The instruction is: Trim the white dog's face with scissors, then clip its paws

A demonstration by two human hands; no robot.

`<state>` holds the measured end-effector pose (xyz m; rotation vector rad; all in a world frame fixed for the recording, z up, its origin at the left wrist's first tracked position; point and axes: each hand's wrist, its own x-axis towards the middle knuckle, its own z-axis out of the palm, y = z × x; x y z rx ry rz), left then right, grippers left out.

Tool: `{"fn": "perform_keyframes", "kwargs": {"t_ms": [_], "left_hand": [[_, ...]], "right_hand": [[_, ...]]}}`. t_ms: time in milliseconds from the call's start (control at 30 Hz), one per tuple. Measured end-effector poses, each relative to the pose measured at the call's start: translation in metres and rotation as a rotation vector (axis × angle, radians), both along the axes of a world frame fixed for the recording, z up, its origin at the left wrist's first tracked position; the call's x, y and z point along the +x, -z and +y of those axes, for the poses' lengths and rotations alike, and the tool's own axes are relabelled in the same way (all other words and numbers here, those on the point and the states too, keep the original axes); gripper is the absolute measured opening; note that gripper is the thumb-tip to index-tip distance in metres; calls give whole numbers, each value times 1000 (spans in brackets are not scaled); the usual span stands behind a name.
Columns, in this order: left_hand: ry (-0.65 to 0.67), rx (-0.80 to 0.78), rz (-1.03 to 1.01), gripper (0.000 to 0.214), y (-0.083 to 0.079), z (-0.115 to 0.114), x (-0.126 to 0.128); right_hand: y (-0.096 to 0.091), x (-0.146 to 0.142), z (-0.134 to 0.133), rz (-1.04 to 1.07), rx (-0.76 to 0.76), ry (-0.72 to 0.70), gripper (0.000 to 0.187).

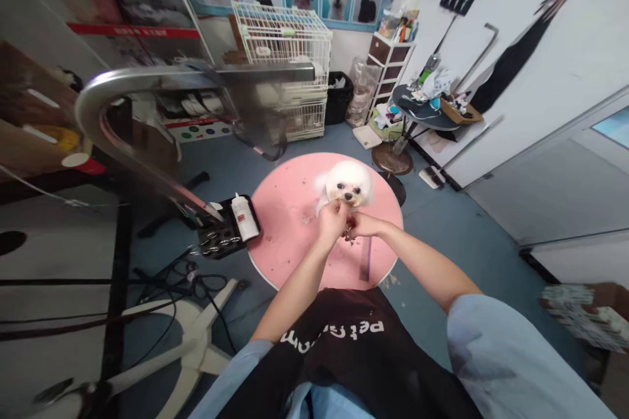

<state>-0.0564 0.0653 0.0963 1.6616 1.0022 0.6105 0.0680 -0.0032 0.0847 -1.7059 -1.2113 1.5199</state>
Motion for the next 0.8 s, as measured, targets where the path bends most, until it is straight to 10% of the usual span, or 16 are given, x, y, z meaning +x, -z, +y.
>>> {"fn": "perform_keyframes", "kwargs": {"t_ms": [300,467,633,800], "left_hand": [[-30,-177,-197,33,17,12,-9],[-95,-421,-423,32,41,10,-4],[-137,-482,-541,39,45,0,7],[-219,-469,-627,45,47,-12,13]], "right_hand": [[68,-78,-65,-126,-96,192,16],[69,-62,-118,-236,-173,425,35],[16,25,-122,-260,-244,475,33],[-92,103,-82,-193,-324,301,45]]}}
